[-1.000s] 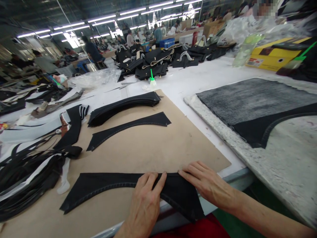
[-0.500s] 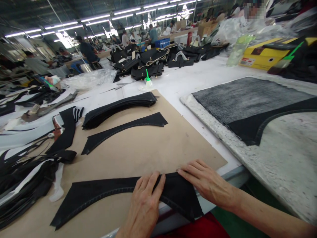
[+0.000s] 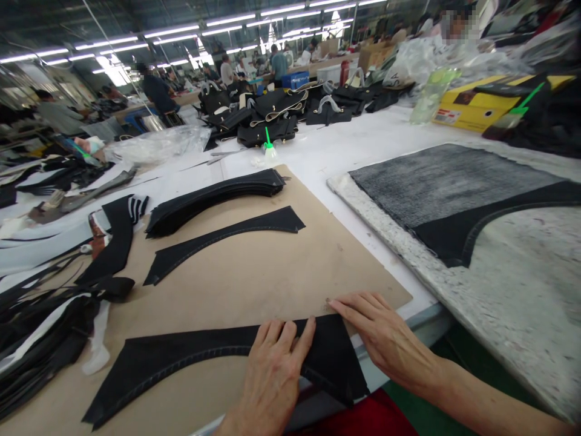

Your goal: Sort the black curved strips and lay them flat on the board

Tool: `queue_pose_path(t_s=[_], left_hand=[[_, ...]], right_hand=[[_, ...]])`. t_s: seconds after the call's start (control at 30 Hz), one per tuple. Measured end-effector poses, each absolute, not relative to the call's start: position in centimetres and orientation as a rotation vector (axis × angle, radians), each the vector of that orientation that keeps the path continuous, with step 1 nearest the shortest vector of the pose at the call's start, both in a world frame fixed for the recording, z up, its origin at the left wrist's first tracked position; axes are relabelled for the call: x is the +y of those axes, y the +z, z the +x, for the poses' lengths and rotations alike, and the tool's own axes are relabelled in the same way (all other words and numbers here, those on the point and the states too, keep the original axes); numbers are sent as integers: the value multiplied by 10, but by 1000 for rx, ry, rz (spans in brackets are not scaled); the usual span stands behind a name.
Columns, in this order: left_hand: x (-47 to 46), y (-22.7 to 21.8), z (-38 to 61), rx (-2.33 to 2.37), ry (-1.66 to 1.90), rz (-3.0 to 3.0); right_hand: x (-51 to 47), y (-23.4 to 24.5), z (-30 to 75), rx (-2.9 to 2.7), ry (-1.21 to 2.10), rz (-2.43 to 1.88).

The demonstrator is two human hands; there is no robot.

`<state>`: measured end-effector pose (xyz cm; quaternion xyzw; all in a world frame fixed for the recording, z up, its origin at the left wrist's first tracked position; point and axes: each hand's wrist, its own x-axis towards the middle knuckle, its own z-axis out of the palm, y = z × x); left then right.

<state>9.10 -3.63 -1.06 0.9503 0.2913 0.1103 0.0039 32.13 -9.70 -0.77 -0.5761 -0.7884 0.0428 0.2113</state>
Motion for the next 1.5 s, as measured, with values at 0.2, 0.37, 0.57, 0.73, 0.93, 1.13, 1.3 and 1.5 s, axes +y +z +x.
queue_pose_path(t_s=[0.2,0.37,0.57,0.73,0.93,1.13,1.3,1.5], left_hand=[[-40,-13,91,922,324,2977],[-42,-18,87,912,457,2994],[-45,-20,86,943,576,3002],[-47,-17,89,1003,527,3086],[-48,-18,91,1022,489,3123],[-50,-15,94,1045,403,3129],[-50,-12,99,1021,386,3159],[-55,-18,97,1066,369,3146]], right_hand=[[-98,-9,298,-2258,140,-1554],[-105,-19,301,-2273,2,-1586],[-108,-18,306,-2218,-102,-1605],[-103,-17,300,-2281,-113,-1588],[-99,-13,301,-2272,-120,-1615],[-102,-18,294,-2268,-120,-1587],[-101,-17,296,-2274,-108,-1610],[-104,-9,319,-2156,101,-1794]])
